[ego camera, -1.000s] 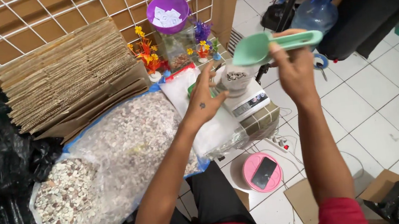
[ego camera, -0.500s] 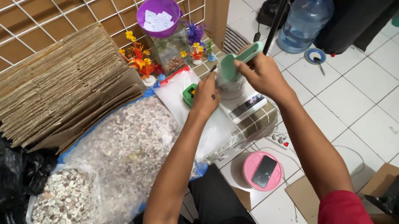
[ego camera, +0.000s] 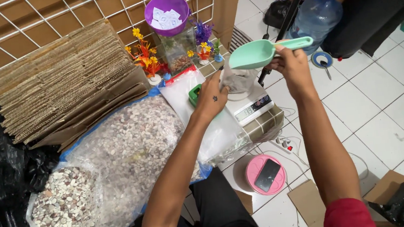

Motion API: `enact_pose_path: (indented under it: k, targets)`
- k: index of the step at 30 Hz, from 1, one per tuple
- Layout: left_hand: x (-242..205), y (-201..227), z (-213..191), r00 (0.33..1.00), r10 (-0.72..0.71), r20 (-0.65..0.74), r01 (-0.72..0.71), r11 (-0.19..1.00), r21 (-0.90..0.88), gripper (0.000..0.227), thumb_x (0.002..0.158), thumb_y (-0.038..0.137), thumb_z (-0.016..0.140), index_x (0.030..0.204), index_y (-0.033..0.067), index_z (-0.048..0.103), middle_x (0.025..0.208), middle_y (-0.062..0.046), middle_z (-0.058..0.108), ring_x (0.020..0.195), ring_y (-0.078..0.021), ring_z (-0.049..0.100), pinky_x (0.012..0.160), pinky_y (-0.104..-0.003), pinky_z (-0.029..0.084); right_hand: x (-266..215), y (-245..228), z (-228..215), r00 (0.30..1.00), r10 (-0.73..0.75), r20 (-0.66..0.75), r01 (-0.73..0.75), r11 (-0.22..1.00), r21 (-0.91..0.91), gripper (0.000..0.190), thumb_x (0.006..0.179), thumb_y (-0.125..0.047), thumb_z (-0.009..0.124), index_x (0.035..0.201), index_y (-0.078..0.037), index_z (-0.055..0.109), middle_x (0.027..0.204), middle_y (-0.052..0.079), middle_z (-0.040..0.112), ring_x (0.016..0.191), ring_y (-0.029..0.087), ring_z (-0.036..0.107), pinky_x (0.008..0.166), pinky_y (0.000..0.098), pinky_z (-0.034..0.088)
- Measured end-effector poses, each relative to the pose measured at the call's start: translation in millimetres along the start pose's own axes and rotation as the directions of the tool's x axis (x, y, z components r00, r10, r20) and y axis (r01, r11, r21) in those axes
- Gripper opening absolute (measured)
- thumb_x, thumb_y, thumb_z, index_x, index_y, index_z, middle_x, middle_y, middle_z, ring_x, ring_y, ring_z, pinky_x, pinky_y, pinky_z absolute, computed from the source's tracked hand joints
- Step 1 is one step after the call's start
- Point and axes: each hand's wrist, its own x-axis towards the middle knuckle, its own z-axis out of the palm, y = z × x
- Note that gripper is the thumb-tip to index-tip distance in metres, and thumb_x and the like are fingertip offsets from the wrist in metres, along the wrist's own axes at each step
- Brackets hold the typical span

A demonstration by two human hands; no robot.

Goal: The person scoops small stones from a large bag into a small plastic bag using a green scoop, then weighs the bag on a digital scale. They fold a cardboard box, place the weighed bag inside, and line the box with a black plastic bag.

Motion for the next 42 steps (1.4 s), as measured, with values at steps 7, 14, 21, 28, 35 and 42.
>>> enact_pose_path:
  k: [7,14,21,28,35,42]
  targets:
    - [9,-29,12,1.0,0.0,-0.004,0.0,1.0,0.025,0.06,0.087,0.011,0.069,0.143,-0.0015,0.052,0.119,-0.028,0.065,0.111,-0.0433,0.069,0.092,-0.05,0.059,2,6,-17,0.998,-0.058,0.036,0.058,0.998,-0.026,0.032,0.102,-0.022,0.063,0.127,-0.005,0.054,0.103,0.008,0.067,0.086,0.018,0.073,0.087,0.0381,0.065]
    - [6,-21,14,0.999,-0.022,0.043,0.021,1.0,0.016,0.058,0.087,0.008,0.065,0.143,-0.0033,0.052,0.121,-0.03,0.065,0.113,-0.0458,0.068,0.094,-0.052,0.058,-9,-12,1,0.941,-0.267,0.207,0.331,0.849,-0.412,0.031,0.104,-0.016,0.063,0.127,0.004,0.058,0.11,0.024,0.066,0.089,0.033,0.069,0.08,0.0449,0.059]
    - [10,-29,26,0.996,-0.073,0.042,0.07,0.995,0.071,0.056,0.088,0.003,0.064,0.142,-0.0068,0.052,0.123,-0.031,0.063,0.115,-0.0468,0.066,0.094,-0.053,0.058,-11,-3,28,0.923,-0.172,0.343,0.382,0.514,-0.768,0.051,0.104,-0.053,0.065,0.109,-0.003,0.056,0.086,0.016,0.071,0.085,0.046,0.07,0.078,0.0591,0.053]
    - [10,-27,22,0.992,-0.12,0.049,0.119,0.993,0.023,0.055,0.088,0.004,0.065,0.14,-0.0084,0.052,0.124,-0.033,0.062,0.12,-0.0487,0.063,0.1,-0.054,0.055,8,38,7,0.951,-0.196,0.239,0.283,0.863,-0.419,0.033,0.105,-0.029,0.071,0.115,-0.001,0.057,0.089,0.016,0.07,0.078,0.03,0.072,0.072,0.0441,0.06]
    - [-4,7,3,0.997,-0.075,0.009,0.076,0.996,-0.053,0.057,0.089,0.005,0.058,0.144,-0.005,0.05,0.131,-0.035,0.058,0.124,-0.0525,0.058,0.106,-0.058,0.05,-2,33,-6,0.997,-0.076,0.001,0.076,0.995,-0.066,0.033,0.107,-0.022,0.061,0.129,0.001,0.051,0.102,0.008,0.06,0.081,0.018,0.071,0.081,0.0358,0.067]
    - [1,9,-2,0.995,0.027,-0.095,-0.032,0.998,-0.053,0.059,0.085,0.006,0.058,0.143,0.0033,0.052,0.126,-0.029,0.061,0.114,-0.0463,0.066,0.098,-0.053,0.055,-10,18,-22,0.999,0.018,-0.047,-0.012,0.992,0.124,0.032,0.104,-0.027,0.061,0.126,-0.008,0.05,0.107,0.01,0.07,0.087,0.024,0.076,0.088,0.0433,0.066]
